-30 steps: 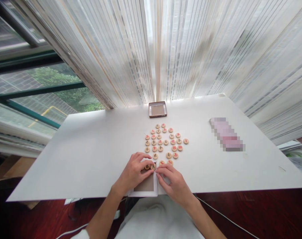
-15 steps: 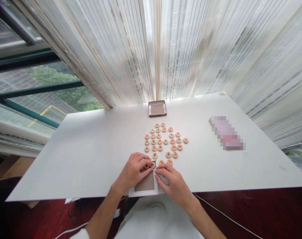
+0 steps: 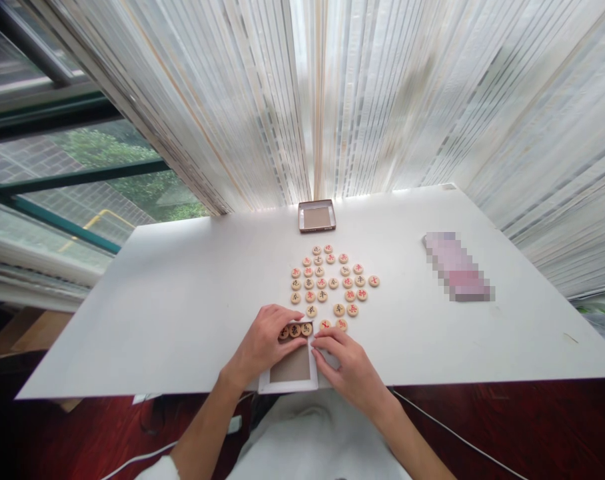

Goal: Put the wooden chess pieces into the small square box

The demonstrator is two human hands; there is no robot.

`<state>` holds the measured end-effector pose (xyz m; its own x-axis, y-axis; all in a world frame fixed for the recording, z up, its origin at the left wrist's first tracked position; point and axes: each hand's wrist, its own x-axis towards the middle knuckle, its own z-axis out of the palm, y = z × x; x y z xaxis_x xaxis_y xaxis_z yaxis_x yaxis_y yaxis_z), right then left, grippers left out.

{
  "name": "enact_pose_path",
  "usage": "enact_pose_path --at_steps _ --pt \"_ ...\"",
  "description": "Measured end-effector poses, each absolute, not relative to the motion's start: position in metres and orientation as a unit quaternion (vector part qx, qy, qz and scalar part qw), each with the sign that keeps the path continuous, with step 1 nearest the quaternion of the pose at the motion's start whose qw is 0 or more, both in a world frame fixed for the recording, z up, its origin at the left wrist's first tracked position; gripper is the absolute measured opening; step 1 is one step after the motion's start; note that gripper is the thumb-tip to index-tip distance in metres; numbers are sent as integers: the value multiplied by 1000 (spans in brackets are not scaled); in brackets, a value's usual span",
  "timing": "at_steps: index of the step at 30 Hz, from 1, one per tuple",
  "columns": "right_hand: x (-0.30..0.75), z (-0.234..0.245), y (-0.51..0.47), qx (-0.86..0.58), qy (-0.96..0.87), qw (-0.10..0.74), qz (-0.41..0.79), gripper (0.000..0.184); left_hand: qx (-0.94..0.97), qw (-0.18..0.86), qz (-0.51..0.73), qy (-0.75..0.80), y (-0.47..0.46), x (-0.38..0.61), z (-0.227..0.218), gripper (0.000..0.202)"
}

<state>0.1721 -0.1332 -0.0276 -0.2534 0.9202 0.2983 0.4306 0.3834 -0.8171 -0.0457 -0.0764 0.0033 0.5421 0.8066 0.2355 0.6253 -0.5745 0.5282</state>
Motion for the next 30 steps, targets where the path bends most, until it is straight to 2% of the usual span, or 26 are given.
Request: enact_pose_path --at_steps 6,12,20,27,30 --pt "172 -30 -134 -466 -727 394 317 16 855 205 223 422 -74 -49 1 30" --pt "171 -27 -133 -465 -730 380 327 19 851 214 224 425 -77 -60 10 39" --pt "167 -25 -134 -481 -761 307 309 25 831 227 223 456 -79 -81 9 27" --pt "163 -27 -132 -485 -765 312 285 25 830 232 234 450 -79 -75 3 35" --pt "162 -26 -132 -485 -766 317 280 24 830 231 235 449 -79 -72 3 31"
